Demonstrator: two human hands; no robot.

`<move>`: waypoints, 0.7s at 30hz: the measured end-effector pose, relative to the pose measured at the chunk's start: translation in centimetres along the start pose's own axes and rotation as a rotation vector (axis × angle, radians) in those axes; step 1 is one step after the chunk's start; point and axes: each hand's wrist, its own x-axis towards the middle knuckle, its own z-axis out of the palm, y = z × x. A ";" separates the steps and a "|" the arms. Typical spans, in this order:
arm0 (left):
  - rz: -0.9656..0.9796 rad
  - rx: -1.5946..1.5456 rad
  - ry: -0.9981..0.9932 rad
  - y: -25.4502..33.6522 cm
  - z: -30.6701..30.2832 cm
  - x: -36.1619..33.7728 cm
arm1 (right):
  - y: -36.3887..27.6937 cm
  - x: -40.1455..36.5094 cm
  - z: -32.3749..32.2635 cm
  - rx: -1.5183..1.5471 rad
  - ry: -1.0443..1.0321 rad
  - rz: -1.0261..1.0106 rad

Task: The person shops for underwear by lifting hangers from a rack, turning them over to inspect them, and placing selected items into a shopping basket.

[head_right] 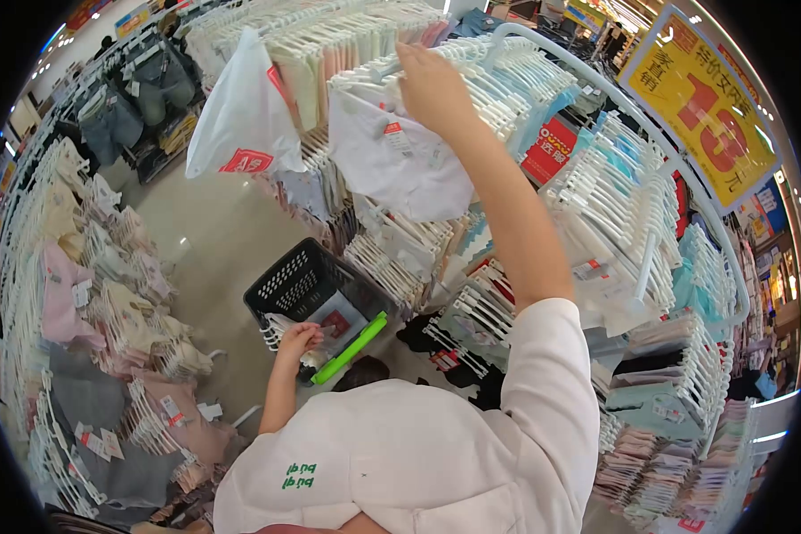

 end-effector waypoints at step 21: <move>-0.177 0.349 0.614 -20.1 -10.5 5.3 | -25.2 -31.4 9.5 0.951 -0.990 0.431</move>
